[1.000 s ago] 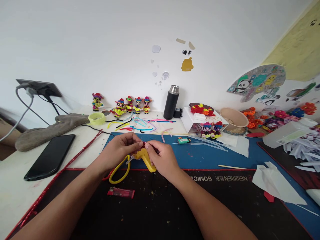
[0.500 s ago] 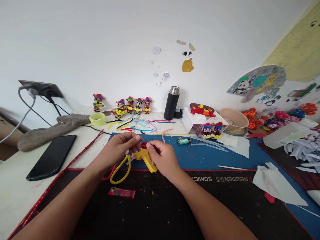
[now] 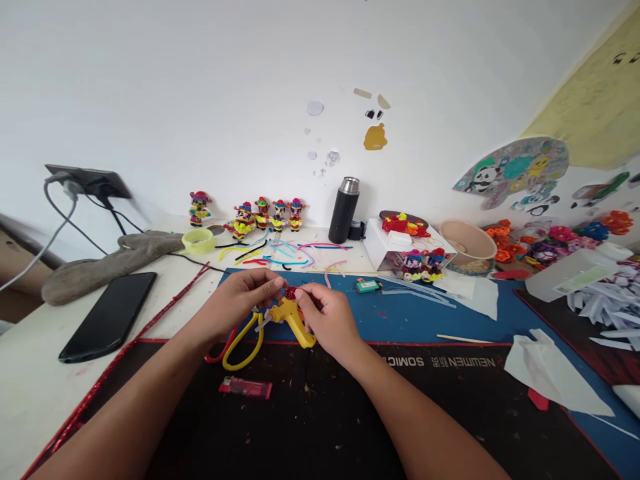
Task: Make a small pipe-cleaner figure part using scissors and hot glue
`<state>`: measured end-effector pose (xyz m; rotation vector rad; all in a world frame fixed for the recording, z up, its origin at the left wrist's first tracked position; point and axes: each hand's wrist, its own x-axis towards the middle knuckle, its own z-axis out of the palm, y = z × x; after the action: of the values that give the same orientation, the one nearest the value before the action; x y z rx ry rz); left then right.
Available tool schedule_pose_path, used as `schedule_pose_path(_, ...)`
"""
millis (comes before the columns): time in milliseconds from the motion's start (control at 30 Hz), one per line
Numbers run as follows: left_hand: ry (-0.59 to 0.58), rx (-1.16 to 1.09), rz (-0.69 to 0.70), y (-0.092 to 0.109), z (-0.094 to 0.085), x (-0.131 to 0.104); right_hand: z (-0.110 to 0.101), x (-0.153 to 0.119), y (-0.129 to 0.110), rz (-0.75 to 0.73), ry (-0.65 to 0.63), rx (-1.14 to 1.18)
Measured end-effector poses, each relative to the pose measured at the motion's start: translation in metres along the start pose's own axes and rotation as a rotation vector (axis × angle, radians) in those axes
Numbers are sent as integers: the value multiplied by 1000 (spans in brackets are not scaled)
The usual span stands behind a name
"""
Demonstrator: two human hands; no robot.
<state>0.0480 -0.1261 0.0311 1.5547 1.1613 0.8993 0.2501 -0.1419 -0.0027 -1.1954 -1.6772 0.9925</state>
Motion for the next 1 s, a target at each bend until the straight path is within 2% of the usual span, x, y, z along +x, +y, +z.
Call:
schedule_pose_path(367, -88, -56, -41, -1, 4, 0, 1, -1, 2, -24, -8, -37)
schedule_pose_path(667, -33, -72, -26, -1, 10, -1, 3, -2, 2, -30, -48, -55)
schedule_pose_path(867, 14, -39, 18, -5, 6, 0, 1, -1, 0, 24, -74, 64)
schedule_pose_path(1000, 37, -106, -11, -3, 5, 0, 0, -2, -2, 29, -85, 121)
